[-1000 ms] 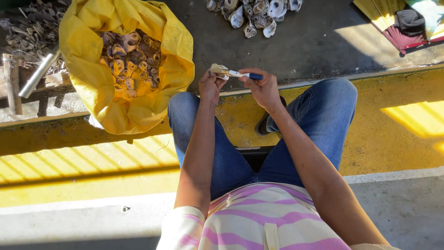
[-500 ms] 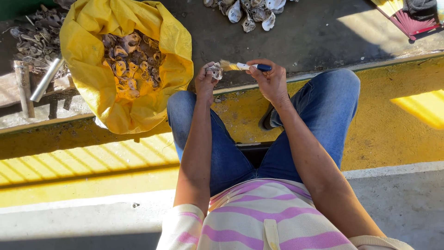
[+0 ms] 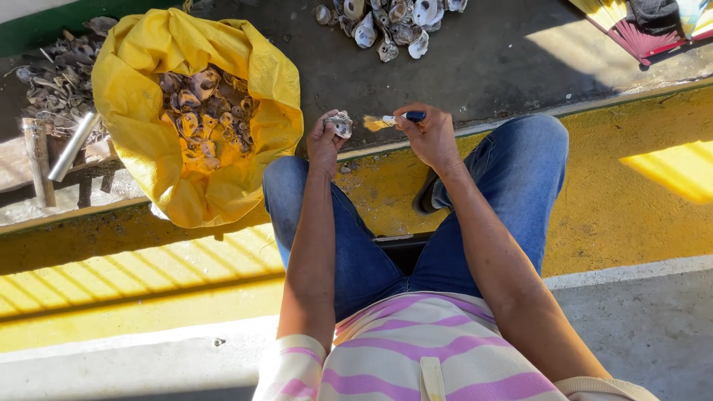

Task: Cleaning oyster shells using a small brush.

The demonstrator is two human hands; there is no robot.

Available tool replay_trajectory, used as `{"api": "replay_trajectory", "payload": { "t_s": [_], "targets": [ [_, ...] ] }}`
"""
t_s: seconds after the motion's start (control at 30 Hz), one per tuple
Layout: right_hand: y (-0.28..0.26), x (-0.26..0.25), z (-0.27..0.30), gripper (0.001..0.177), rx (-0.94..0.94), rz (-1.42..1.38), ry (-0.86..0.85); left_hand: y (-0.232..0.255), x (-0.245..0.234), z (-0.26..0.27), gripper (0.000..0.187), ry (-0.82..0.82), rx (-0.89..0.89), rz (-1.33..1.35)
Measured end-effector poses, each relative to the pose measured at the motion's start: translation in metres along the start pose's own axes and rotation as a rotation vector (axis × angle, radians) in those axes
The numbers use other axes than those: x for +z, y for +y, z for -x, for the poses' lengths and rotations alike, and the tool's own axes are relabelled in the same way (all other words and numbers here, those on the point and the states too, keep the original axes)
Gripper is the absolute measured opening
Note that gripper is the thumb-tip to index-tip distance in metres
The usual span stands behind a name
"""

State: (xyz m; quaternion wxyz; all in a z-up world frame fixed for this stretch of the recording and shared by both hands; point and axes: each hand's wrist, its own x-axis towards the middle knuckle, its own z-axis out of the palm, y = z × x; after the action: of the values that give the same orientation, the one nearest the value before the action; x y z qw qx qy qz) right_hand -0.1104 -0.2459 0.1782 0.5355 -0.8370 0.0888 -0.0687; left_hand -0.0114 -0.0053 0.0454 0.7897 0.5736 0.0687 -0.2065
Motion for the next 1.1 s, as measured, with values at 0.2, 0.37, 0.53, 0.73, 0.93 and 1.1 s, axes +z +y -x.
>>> {"api": "replay_trajectory", "payload": {
  "t_s": [0.2, 0.37, 0.53, 0.73, 0.93, 1.1],
  "targets": [
    [-0.023, 0.015, 0.003, 0.020, 0.072, 0.032, -0.177, -0.017, -0.011, -0.008, 0.030, 0.074, -0.026, 0.150],
    [-0.027, 0.017, 0.008, 0.019, -0.153, -0.036, -0.066, -0.010, -0.005, -0.005, 0.030, 0.079, -0.009, 0.154],
    [-0.010, 0.021, 0.010, 0.014, -0.070, 0.138, -0.215, -0.006, -0.003, -0.006, 0.030, 0.072, -0.008, 0.180],
    [-0.034, 0.025, 0.009, 0.018, -0.137, 0.012, -0.119, -0.015, -0.006, -0.012, 0.029, 0.121, -0.019, 0.130],
    [-0.039, 0.022, 0.014, 0.020, -0.336, -0.099, 0.015, -0.044, -0.018, -0.023, 0.030, 0.128, 0.018, 0.052],
    [-0.018, 0.019, 0.007, 0.015, -0.174, 0.085, -0.122, -0.010, -0.002, -0.008, 0.032, 0.058, 0.087, -0.017]
  ]
}}
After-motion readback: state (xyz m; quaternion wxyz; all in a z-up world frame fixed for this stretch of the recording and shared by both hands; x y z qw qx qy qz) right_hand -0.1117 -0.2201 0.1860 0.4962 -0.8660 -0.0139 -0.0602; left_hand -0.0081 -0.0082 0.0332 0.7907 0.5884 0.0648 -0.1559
